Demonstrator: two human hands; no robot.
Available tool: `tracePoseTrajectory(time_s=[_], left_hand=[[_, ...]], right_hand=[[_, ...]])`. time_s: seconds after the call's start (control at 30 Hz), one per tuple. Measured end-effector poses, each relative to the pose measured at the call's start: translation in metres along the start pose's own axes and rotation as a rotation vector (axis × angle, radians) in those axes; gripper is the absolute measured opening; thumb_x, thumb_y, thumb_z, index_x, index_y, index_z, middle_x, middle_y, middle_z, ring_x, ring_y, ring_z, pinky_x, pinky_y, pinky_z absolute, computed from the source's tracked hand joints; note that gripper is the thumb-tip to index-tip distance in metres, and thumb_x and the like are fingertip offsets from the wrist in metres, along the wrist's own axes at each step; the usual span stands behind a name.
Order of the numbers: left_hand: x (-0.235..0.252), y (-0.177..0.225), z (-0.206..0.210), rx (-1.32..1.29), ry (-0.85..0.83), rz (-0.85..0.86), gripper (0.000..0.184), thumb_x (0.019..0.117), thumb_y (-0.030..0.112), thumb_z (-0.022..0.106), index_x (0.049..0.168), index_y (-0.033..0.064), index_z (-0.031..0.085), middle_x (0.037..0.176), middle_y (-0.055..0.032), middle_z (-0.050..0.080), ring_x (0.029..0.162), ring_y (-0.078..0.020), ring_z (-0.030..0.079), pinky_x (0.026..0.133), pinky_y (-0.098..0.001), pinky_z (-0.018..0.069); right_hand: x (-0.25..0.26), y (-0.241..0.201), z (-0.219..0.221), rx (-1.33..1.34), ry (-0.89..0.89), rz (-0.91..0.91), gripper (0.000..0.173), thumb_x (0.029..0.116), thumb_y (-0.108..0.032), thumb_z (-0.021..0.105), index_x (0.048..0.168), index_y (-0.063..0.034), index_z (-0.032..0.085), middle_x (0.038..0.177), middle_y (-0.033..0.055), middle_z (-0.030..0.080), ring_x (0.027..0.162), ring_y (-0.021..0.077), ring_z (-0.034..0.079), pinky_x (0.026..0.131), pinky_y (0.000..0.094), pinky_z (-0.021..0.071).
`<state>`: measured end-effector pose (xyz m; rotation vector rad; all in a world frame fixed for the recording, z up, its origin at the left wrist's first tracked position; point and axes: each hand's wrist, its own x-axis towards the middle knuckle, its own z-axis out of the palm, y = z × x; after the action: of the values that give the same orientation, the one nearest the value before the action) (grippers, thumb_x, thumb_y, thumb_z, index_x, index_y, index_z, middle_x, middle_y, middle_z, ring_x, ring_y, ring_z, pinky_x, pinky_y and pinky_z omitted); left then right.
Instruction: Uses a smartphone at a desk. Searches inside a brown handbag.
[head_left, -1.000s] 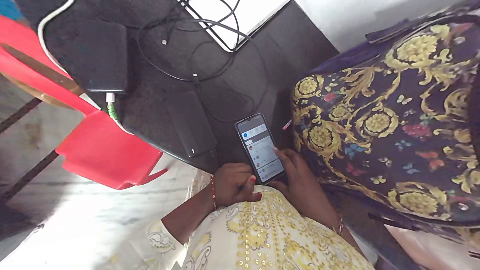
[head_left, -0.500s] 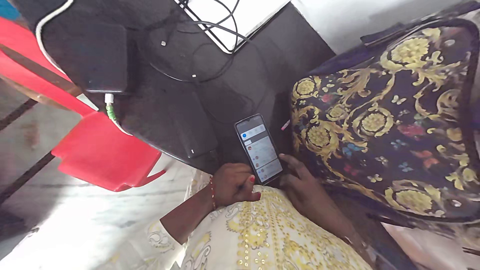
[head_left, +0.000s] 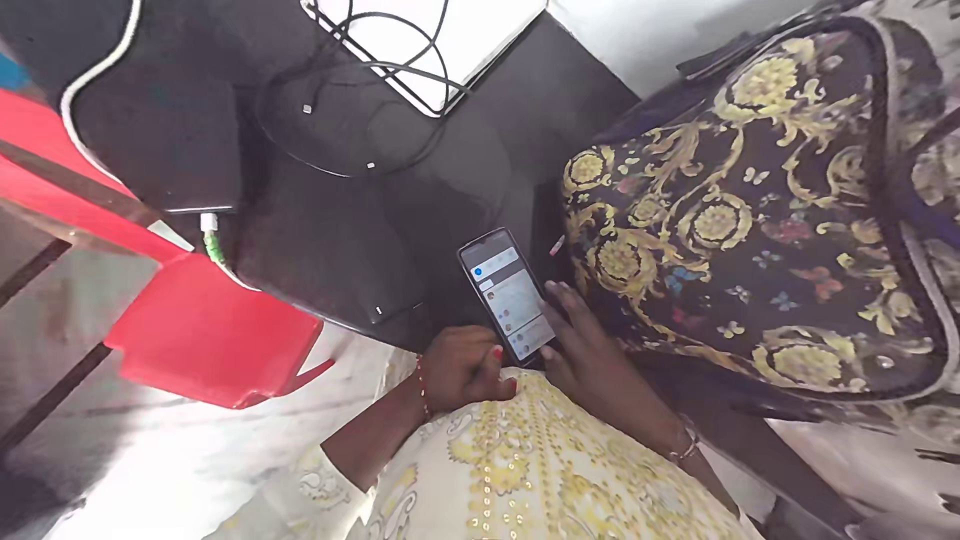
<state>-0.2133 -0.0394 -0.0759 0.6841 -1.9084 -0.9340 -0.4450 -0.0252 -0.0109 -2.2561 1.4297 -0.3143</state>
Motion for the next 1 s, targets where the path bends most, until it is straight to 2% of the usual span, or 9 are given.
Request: tracePoseTrajectory(time_s=[0.1, 0.23, 0.37, 0.47, 0.53, 0.57, 0.67, 0.83, 1.0], left_hand=[[0.0, 0.0, 0.0, -0.004, 0.015, 0.0, 0.048, 0.1029, 0.027, 0.045, 0.061, 0.0053, 0.049, 0.06, -0.0103, 0.053, 0.058, -0.0179, 0.057, 0.056, -0.0266, 0.0479], [-0.002, 0.0, 0.0, -0.019, 0.012, 0.002, 0.049, 0.1041, 0.029, 0.045, 0.062, 0.0044, 0.05, 0.06, -0.0107, 0.052, 0.058, -0.0184, 0.056, 0.056, -0.0272, 0.0471], [-0.001, 0.001, -0.002, -0.032, -0.008, 0.0, 0.049, 0.1023, 0.03, 0.047, 0.061, 0.0043, 0.048, 0.059, -0.0105, 0.051, 0.057, -0.018, 0.055, 0.054, -0.0277, 0.0464], [-0.001, 0.001, -0.003, -0.059, -0.023, -0.006, 0.046, 0.1005, 0.03, 0.05, 0.062, 0.004, 0.049, 0.059, -0.0098, 0.051, 0.057, -0.0165, 0.054, 0.054, -0.0258, 0.0451], [-0.002, 0.001, -0.003, -0.05, -0.026, -0.017, 0.045, 0.0996, 0.028, 0.051, 0.062, 0.0032, 0.051, 0.06, -0.0106, 0.053, 0.058, -0.0172, 0.055, 0.055, -0.0268, 0.0465], [-0.003, 0.001, -0.002, -0.041, -0.026, -0.024, 0.045, 0.0997, 0.028, 0.05, 0.062, 0.003, 0.051, 0.06, -0.0109, 0.054, 0.058, -0.0177, 0.056, 0.055, -0.0276, 0.0472], [-0.003, 0.002, -0.003, 0.0, -0.03, -0.058, 0.047, 0.0999, 0.029, 0.05, 0.062, 0.0018, 0.052, 0.061, -0.0119, 0.055, 0.059, -0.0188, 0.058, 0.055, -0.0296, 0.0483], [-0.004, 0.004, 0.0, 0.04, 0.0, -0.064, 0.05, 0.1018, 0.03, 0.046, 0.06, 0.0025, 0.052, 0.06, -0.0118, 0.056, 0.059, -0.0198, 0.059, 0.055, -0.0317, 0.0493], [-0.005, 0.008, 0.001, 0.147, 0.021, -0.102, 0.048, 0.1011, 0.03, 0.049, 0.063, 0.0012, 0.056, 0.062, -0.013, 0.059, 0.062, -0.0216, 0.063, 0.059, -0.0352, 0.053]], right_hand=[[-0.001, -0.004, -0.001, -0.013, -0.006, 0.051, 0.062, 0.1014, -0.033, 0.049, 0.151, 0.0036, 0.044, 0.157, 0.0246, 0.042, 0.147, 0.0352, 0.041, 0.116, 0.043, 0.0407], [-0.009, -0.006, 0.001, 0.046, 0.041, 0.057, 0.052, 0.1014, -0.026, 0.05, 0.147, -0.0013, 0.052, 0.153, 0.0245, 0.046, 0.141, 0.0313, 0.048, 0.111, 0.0388, 0.0448], [-0.016, -0.005, 0.007, 0.119, 0.099, 0.012, 0.032, 0.1036, -0.026, 0.049, 0.118, -0.0062, 0.069, 0.149, 0.0218, 0.051, 0.139, 0.0261, 0.05, 0.111, 0.0334, 0.0452], [-0.014, 0.0, 0.016, 0.156, 0.16, -0.056, 0.033, 0.1052, -0.029, 0.049, 0.096, -0.0057, 0.071, 0.145, 0.0222, 0.054, 0.144, 0.0323, 0.044, 0.118, 0.04, 0.0386], [-0.008, 0.001, 0.022, 0.127, 0.157, -0.053, 0.038, 0.1049, -0.036, 0.048, 0.105, -0.0073, 0.073, 0.148, 0.0225, 0.053, 0.145, 0.0381, 0.041, 0.119, 0.0485, 0.0358], [-0.006, 0.002, 0.025, 0.097, 0.141, -0.036, 0.046, 0.1048, -0.043, 0.045, 0.121, -0.0101, 0.072, 0.152, 0.0213, 0.05, 0.147, 0.0395, 0.039, 0.119, 0.0526, 0.0343], [0.0, -0.002, 0.026, -0.003, 0.093, 0.013, 0.067, 0.1023, -0.059, 0.039, 0.151, -0.0143, 0.052, 0.16, 0.0167, 0.042, 0.15, 0.039, 0.034, 0.12, 0.0581, 0.0305], [-0.016, -0.01, 0.013, 0.027, 0.208, 0.077, 0.07, 0.1003, -0.055, 0.044, 0.148, -0.0043, 0.052, 0.154, 0.0238, 0.046, 0.143, 0.0393, 0.045, 0.111, 0.0564, 0.0413], [-0.052, -0.005, -0.003, 0.107, 0.387, 0.022, 0.055, 0.1052, -0.048, 0.046, 0.142, -0.0078, 0.055, 0.148, 0.0203, 0.052, 0.142, 0.0207, 0.047, 0.115, 0.0326, 0.0394]])
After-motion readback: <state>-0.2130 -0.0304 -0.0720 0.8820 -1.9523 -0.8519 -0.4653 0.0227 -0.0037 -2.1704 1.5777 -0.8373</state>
